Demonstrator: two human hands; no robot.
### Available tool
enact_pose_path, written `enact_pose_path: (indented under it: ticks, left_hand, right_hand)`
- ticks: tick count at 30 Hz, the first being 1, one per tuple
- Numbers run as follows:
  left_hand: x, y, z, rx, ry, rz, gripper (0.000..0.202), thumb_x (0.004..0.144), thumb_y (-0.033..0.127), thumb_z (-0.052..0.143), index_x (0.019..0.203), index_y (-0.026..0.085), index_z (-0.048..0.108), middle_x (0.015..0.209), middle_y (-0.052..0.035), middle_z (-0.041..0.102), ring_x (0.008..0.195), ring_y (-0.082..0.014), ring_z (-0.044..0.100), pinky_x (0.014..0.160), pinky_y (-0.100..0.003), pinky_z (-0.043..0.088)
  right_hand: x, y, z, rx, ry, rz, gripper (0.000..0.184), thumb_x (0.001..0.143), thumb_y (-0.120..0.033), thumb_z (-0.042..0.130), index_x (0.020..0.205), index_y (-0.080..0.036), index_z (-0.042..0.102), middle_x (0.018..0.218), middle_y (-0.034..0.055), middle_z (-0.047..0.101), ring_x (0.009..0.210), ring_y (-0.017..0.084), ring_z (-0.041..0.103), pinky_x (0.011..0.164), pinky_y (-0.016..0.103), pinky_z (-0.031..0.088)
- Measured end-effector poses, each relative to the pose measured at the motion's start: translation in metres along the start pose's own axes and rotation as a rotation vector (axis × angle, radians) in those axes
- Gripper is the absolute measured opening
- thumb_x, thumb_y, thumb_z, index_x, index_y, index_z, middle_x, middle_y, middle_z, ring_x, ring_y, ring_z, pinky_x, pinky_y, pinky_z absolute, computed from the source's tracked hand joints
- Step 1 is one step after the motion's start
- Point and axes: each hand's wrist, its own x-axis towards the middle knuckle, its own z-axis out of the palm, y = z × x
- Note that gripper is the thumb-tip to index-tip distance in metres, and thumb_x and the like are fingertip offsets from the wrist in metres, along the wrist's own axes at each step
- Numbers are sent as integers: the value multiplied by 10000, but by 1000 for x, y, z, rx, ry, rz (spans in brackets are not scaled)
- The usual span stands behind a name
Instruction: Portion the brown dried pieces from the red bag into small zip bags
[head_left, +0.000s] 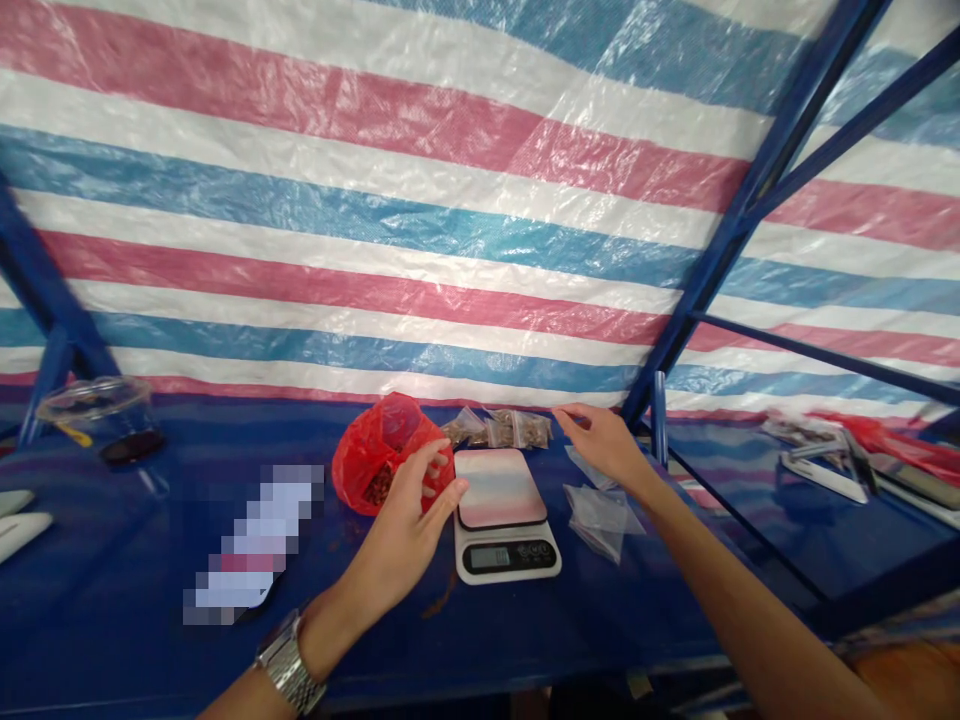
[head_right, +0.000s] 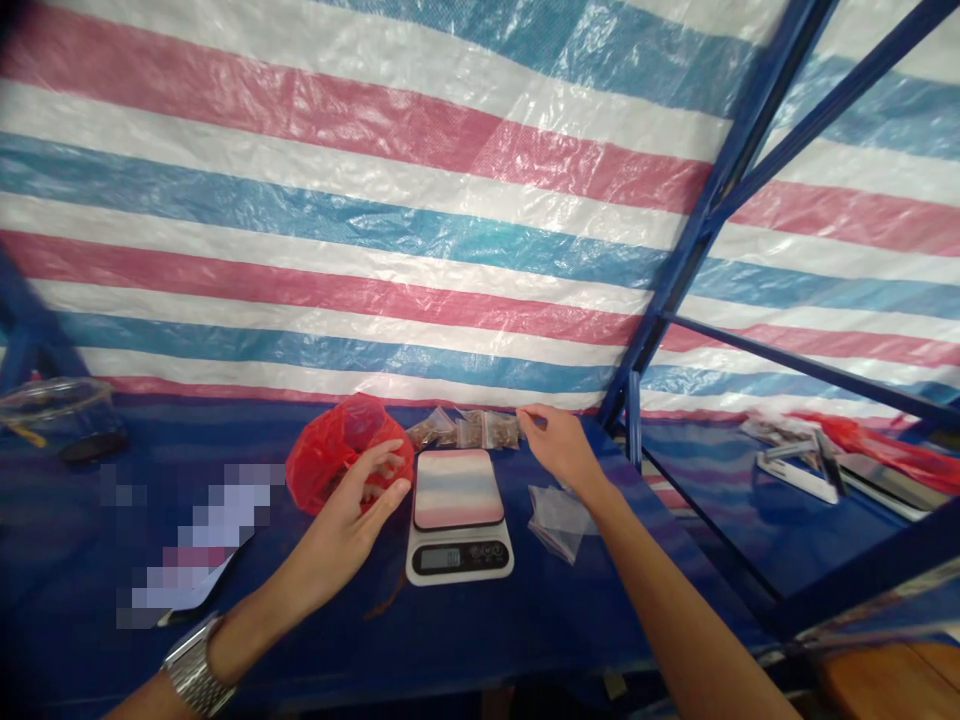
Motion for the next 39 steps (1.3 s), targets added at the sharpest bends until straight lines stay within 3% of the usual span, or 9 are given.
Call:
enact_pose_path:
  ticks: [7,11,16,21,27,31,34,36,39]
  left_hand:
    - [-1,-1,-1,71,37,67,416,967,463,570,1324,249,559,1299,-86,636,1179,-244,610,1090,-441,461]
    - [-3,-2,1,120,24,123,361,969,432,574,1281,252,594,1285,-76,657,1195,-250,612,1089,-439,460]
    - [-7,-2,5,149,-24,134,345,981,423,561,1276,250,608,1250,-73,669,1154,-241,622,1032,-405,489]
    - [-10,2,8,146,-65,129,322,989,418,550,1256,253,618,1221,-68,665,1117,-225,617,1017,-387,481]
    - [-6,7,15,138,-66,156,276,969,378,581,1207,255,651,1048,-40,678,879,-185,620,857,-324,524]
    - [-10,14,18,62,-114,134,316,940,377,626,1235,265,652,1110,-59,673,938,-198,625,923,-357,523]
    - [-19,30,18,-143,-300,-12,572,838,446,755,1357,271,588,1269,-101,644,1064,-238,643,962,-387,532]
    - [-24,41,19,-361,-468,-91,755,802,450,797,1468,288,481,1380,-114,603,1181,-259,631,974,-375,536]
    - [-25,50,20,-549,-492,-88,500,853,466,750,1272,220,628,1203,-93,682,1125,-237,651,973,-346,515]
  right_hand:
    - [-56,28,-40,-129,-396,2,283,759,-394,715,1000,-277,806,946,59,779,789,247,695,751,337,527]
    - [-81,32,-22,-180,-408,27,440,751,-392,760,1174,-275,747,1001,64,745,831,258,693,757,345,510]
    - [-81,37,-12,-145,-438,25,245,823,-384,693,997,-218,737,861,47,734,766,241,669,688,320,471]
    - [-79,39,-19,-22,-503,-36,292,898,-292,576,1148,-225,710,942,65,747,835,240,675,765,344,486]
    - [-69,37,-31,-92,-498,-132,184,883,-222,569,888,-211,753,879,81,716,851,245,646,804,366,490]
    - [-66,10,-47,-70,-365,-190,197,919,-323,596,871,-254,774,932,67,699,861,236,664,821,363,509]
    - [-77,-35,-43,63,-180,-276,162,933,-345,638,882,-279,778,945,49,709,899,218,673,844,335,523]
    - [-87,-69,-29,190,-239,-372,174,967,-320,613,914,-299,778,961,33,712,903,190,677,816,302,535]
    - [-99,-104,-7,364,-307,-480,194,989,-254,578,997,-308,764,985,23,705,894,161,678,772,270,551]
